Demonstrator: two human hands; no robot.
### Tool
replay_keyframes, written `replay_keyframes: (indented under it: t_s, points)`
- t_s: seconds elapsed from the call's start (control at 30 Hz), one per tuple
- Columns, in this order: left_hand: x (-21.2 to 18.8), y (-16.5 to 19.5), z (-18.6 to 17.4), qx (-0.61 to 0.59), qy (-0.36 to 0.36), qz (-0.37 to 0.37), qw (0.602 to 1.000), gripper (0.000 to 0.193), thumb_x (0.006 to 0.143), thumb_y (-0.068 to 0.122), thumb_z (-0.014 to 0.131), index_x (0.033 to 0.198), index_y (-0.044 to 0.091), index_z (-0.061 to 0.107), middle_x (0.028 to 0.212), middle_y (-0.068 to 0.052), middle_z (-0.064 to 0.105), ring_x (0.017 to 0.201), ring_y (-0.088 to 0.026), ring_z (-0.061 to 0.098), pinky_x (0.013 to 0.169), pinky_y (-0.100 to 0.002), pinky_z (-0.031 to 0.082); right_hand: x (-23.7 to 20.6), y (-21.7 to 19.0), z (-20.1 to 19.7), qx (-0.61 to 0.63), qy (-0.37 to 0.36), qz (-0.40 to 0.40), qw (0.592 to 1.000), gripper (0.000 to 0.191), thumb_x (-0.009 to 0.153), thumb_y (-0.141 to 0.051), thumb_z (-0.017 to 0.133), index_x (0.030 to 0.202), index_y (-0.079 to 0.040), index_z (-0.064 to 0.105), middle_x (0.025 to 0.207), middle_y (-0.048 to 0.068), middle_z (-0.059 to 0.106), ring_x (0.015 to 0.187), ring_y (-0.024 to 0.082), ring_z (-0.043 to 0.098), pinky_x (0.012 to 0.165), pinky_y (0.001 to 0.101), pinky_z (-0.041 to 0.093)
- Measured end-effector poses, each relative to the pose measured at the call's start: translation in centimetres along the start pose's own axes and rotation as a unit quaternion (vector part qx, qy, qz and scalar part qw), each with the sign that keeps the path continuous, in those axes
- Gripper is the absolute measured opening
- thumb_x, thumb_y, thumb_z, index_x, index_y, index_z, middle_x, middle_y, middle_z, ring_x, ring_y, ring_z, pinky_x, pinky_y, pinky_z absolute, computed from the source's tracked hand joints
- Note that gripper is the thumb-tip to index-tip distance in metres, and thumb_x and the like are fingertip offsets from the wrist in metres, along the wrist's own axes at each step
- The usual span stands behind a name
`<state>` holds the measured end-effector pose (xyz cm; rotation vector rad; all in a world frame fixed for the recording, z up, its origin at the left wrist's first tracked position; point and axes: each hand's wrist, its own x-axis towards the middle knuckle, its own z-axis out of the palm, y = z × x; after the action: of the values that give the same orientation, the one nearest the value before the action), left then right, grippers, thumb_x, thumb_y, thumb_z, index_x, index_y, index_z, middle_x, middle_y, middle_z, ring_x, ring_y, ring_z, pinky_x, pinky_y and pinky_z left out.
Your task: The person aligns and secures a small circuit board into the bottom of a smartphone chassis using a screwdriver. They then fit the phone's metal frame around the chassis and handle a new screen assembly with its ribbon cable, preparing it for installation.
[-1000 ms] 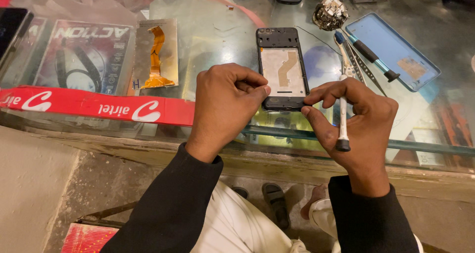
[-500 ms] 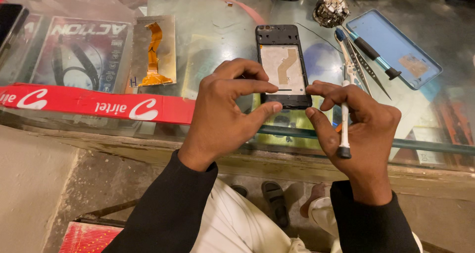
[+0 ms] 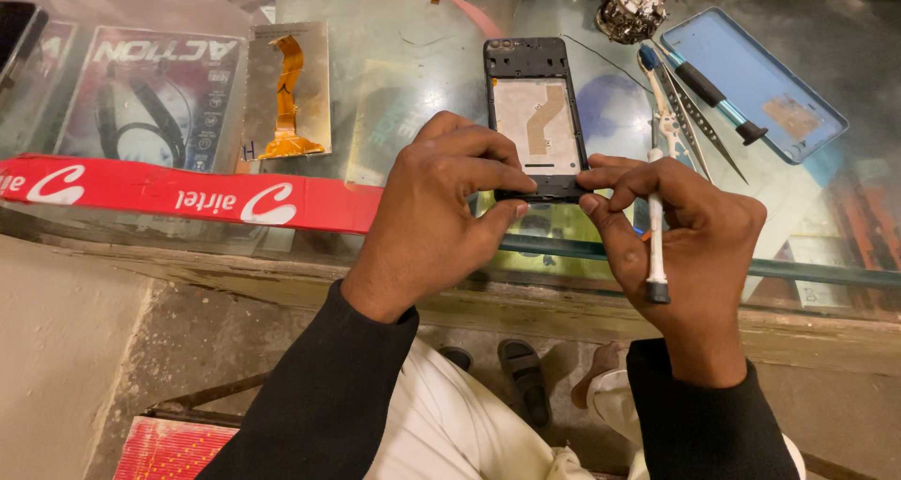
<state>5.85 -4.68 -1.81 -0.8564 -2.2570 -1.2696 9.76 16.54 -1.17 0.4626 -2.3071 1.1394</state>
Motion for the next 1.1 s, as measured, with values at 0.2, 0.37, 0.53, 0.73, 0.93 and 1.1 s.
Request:
replay_keyframes:
  t_s: [0.2, 0.37, 0.53, 0.73, 0.93, 1.1]
  points:
    - [-0.08, -0.22, 0.29, -0.005, 0.002, -0.005, 1.0, 0.014, 0.074, 0.003, 0.083, 0.087, 0.009, 0.08, 0.095, -0.003, 0.074, 0.098, -0.023, 0.065, 0.082, -0.035, 0.055, -0.02, 0.29, 0.02, 0.0, -0.006, -0.008, 1.0, 0.012, 0.093, 0.003, 0.073, 0.088, 0.001, 0.063, 0.1, 0.015, 0.078, 0.108, 0.022, 0.079, 0.097, 0.0321, 0.062]
    - [-0.04, -0.38, 0.37, -0.003, -0.004, -0.001, 1.0, 0.012, 0.075, 0.002, 0.082, 0.086, 0.008, 0.079, 0.095, -0.004, 0.074, 0.097, -0.023, 0.068, 0.082, -0.035, 0.056, 0.09, 0.36, 0.04, 0.003, -0.009, 0.0, 1.0, 0.014, 0.092, 0.003, 0.074, 0.087, 0.0, 0.062, 0.102, 0.013, 0.078, 0.109, 0.022, 0.079, 0.094, 0.0315, 0.062]
    - [-0.01, -0.39, 0.32, -0.008, 0.002, 0.001, 1.0, 0.012, 0.075, 0.003, 0.081, 0.086, 0.007, 0.078, 0.098, -0.005, 0.075, 0.098, -0.024, 0.069, 0.083, -0.035, 0.056, 0.09, 0.16, 0.06, 0.001, -0.008, 0.011, 1.0, 0.014, 0.091, 0.003, 0.075, 0.086, 0.0, 0.063, 0.101, 0.013, 0.078, 0.107, 0.021, 0.079, 0.093, 0.0315, 0.062]
    - [0.01, -0.39, 0.03, -0.015, -0.001, 0.005, 1.0, 0.014, 0.074, 0.003, 0.081, 0.087, 0.008, 0.078, 0.097, -0.005, 0.076, 0.097, -0.025, 0.069, 0.083, -0.036, 0.056, 0.08, 0.0, -0.02, 0.012, -0.007, 0.012, 1.0, 0.014, 0.09, 0.005, 0.075, 0.086, 0.0, 0.063, 0.101, 0.012, 0.078, 0.108, 0.022, 0.079, 0.094, 0.0318, 0.062]
    - [-0.01, -0.33, -0.01, -0.004, -0.015, 0.005, 1.0, 0.016, 0.074, 0.005, 0.082, 0.09, 0.008, 0.079, 0.097, -0.005, 0.075, 0.096, -0.026, 0.066, 0.083, -0.037, 0.054, 0.06, 0.23, 0.01, 0.031, -0.011, 0.018, 0.999, 0.012, 0.089, 0.005, 0.074, 0.086, 0.0, 0.063, 0.099, 0.013, 0.078, 0.105, 0.022, 0.079, 0.096, 0.0328, 0.063]
    - [-0.11, -0.17, 0.32, 0.026, -0.017, 0.035, 0.999, 0.016, 0.078, 0.004, 0.079, 0.092, 0.009, 0.08, 0.099, -0.004, 0.072, 0.099, -0.025, 0.063, 0.085, -0.037, 0.054, 0.01, 0.37, -0.08, 0.036, -0.016, 0.027, 0.999, 0.013, 0.088, 0.005, 0.075, 0.086, 0.0, 0.063, 0.099, 0.013, 0.078, 0.11, 0.023, 0.079, 0.095, 0.0328, 0.063]
